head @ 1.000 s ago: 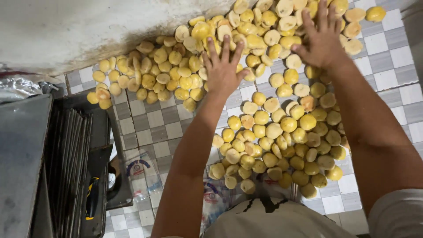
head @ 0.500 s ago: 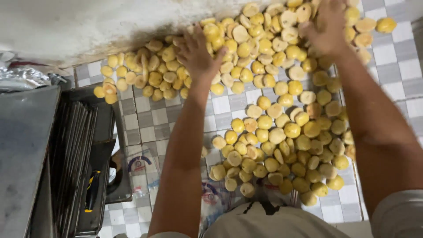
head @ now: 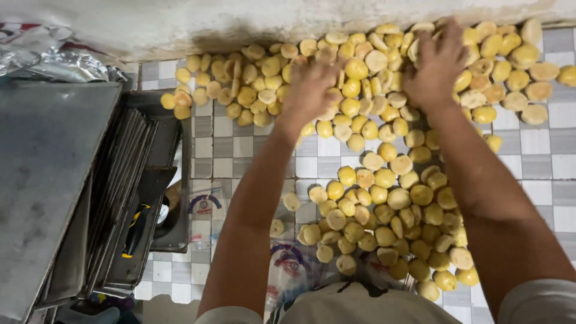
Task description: Packing small yellow pastries into individual plastic bags from a large pile on a table.
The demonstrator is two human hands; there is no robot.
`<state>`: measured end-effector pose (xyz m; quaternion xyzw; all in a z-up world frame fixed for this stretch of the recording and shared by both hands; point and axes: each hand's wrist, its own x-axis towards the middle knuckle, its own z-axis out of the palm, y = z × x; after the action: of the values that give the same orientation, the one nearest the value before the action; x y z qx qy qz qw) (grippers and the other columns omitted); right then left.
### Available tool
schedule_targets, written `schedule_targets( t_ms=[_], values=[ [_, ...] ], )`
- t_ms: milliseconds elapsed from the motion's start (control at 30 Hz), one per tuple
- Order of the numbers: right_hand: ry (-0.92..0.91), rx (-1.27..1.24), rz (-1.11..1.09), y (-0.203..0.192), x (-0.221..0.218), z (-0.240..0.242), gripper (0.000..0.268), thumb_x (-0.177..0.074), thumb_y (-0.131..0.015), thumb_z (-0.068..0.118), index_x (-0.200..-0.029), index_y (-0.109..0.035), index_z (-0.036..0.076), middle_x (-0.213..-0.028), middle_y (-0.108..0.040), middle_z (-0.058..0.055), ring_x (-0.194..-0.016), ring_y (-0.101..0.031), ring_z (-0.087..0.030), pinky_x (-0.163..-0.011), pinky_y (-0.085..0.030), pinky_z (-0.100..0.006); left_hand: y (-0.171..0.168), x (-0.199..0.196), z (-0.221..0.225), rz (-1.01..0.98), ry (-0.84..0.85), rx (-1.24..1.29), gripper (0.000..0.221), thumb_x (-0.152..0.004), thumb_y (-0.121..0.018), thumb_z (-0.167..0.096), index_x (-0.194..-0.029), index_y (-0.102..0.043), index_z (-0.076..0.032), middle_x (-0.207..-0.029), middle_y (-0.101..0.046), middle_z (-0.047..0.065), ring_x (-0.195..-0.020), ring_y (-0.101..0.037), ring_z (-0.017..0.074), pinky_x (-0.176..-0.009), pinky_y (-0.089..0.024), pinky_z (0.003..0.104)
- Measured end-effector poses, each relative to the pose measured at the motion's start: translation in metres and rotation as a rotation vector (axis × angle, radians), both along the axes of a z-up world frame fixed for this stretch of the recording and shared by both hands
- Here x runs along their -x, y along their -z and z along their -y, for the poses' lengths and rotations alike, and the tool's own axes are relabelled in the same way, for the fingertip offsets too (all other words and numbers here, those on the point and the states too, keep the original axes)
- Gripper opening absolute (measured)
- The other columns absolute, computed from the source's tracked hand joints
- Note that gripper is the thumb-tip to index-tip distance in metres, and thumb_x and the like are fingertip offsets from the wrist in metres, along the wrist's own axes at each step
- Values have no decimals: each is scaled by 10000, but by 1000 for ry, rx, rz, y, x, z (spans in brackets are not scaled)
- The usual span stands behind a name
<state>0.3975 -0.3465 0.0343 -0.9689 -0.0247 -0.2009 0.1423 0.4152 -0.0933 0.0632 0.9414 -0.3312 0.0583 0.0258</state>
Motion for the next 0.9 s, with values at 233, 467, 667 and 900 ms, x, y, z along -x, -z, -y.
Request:
schedule_targets(
  t_ms=[233, 467, 667, 900],
  values=[
    [-235, 2, -255, 26, -2, -59, 553, -981, -186, 548, -1506, -155, 375, -1482, 101, -233, -1415, 44, -413, -1011, 43, -751, 16, -20, -74, -226, -981, 212, 684, -841, -610, -532, -1386, -321, -236, -1462, -237, 104, -1327, -207, 376, -954, -197, 722],
    [-248, 42, -305, 15, 10, -88, 641, -1013, -291, 461, -1471, 145, 360, -1465, 278, -132, -1379, 203, -330, -1078, 51, -690, 19, -1, -43, -247, -847, 171, 644, -886, -422, -604, -1412, -239, -279, -1476, -34, 193, -1289, -18, 539, -986, -170, 721],
    [-374, 237, -547, -24, 18, -119, 761, -839, -46, 702, -1462, -120, 273, -1515, 53, -97, -1367, 95, -343, -1035, 46, -636, 17, -12, -102, -33, -934, 355, 712, -864, -622, -414, -1414, -212, -220, -1462, -229, 131, -1308, -272, 345, -1028, -241, 574],
    [-328, 253, -516, -2, 12, -120, 803, -830, -35, 732, -1468, -123, 252, -1527, 65, -99, -1381, 99, -343, -1029, 59, -645, 94, -45, -250, -295, -1401, 630, 717, -851, -400, -658, -1447, -198, -315, -1519, 15, 58, -1308, -212, 450, -954, -339, 594]
  ],
)
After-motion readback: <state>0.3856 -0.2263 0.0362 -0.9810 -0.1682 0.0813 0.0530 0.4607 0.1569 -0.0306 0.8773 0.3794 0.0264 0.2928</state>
